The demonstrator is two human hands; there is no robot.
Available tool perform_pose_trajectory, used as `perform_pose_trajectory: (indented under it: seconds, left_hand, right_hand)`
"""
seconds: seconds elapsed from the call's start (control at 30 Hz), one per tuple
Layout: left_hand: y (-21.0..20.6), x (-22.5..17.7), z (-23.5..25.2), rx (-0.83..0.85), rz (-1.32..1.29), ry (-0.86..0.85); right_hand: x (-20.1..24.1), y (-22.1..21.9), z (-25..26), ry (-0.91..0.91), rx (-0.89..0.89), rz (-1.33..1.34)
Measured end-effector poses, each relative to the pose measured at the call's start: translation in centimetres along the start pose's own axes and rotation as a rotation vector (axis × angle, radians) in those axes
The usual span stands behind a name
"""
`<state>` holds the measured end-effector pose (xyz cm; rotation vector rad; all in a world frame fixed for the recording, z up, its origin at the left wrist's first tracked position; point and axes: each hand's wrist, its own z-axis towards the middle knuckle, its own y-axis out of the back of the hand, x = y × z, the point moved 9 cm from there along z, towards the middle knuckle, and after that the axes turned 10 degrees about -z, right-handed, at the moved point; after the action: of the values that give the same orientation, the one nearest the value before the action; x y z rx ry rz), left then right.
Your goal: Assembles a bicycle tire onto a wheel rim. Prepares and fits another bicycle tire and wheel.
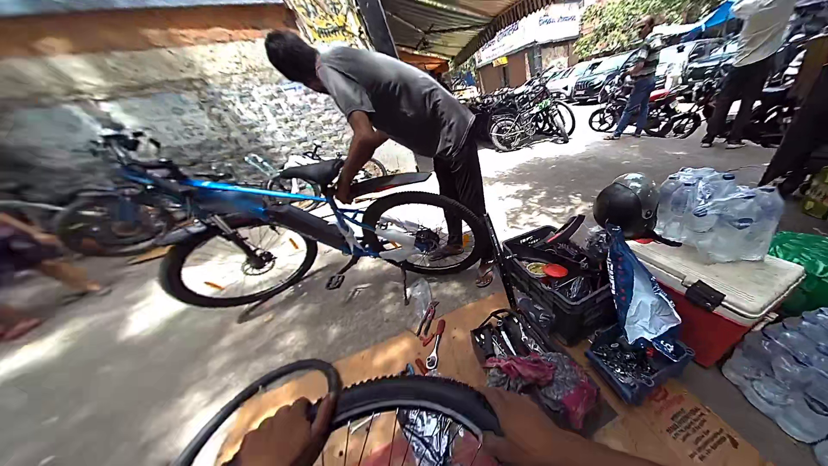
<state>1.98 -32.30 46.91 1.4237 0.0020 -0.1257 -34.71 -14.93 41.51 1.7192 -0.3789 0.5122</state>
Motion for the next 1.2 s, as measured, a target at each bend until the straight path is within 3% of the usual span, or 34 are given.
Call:
perform_pose_trajectory:
  seconds: [0.17,0.33,0.47,0.67,0.87,0.97,1.1,1.2]
  left_hand:
    - [-0.8,-0.1,0.9,0.155,0.009,0.026]
    - [-1.7,0.1,1.5,0.299,-0.013,0.064]
    - [-2.5,1.3,1.6,0.357,-0.034,0.083]
    - [-3.9,2.7,3.4,0.454,-0.153,0.061]
    - [-5.5,2.1,4.5,0.421,-0.127,-0.026]
    - [-4.6,1.2,3.9,0.312,-0.220,0.006]
    - [0.6,0.6,-0.1,0.006,-0.539,0.006]
    - [5.1,1.9,-8.0,-0.063,-0.280,0.092]
  right_hand:
    - [6.0,0.1,10.3,0.185,0.179,-0.015]
    - [10.5,-5.0,19.8,0.279,0.518,0.103]
    - [11.3,-7.3,20.8,0.148,0.711,0.222]
    - [11.6,-8.0,20.8,0.055,0.700,0.051]
    - [12.3,-5.8,21.7,0.018,0.565,-0.312]
    - [9.7,-6.9,21.7,0.087,0.485,-0.127]
    - [9.2,-5.8,21.7,0.216,0.455,0.117]
    - [7.2,-6.1,21.6,0.183,0.541,0.236]
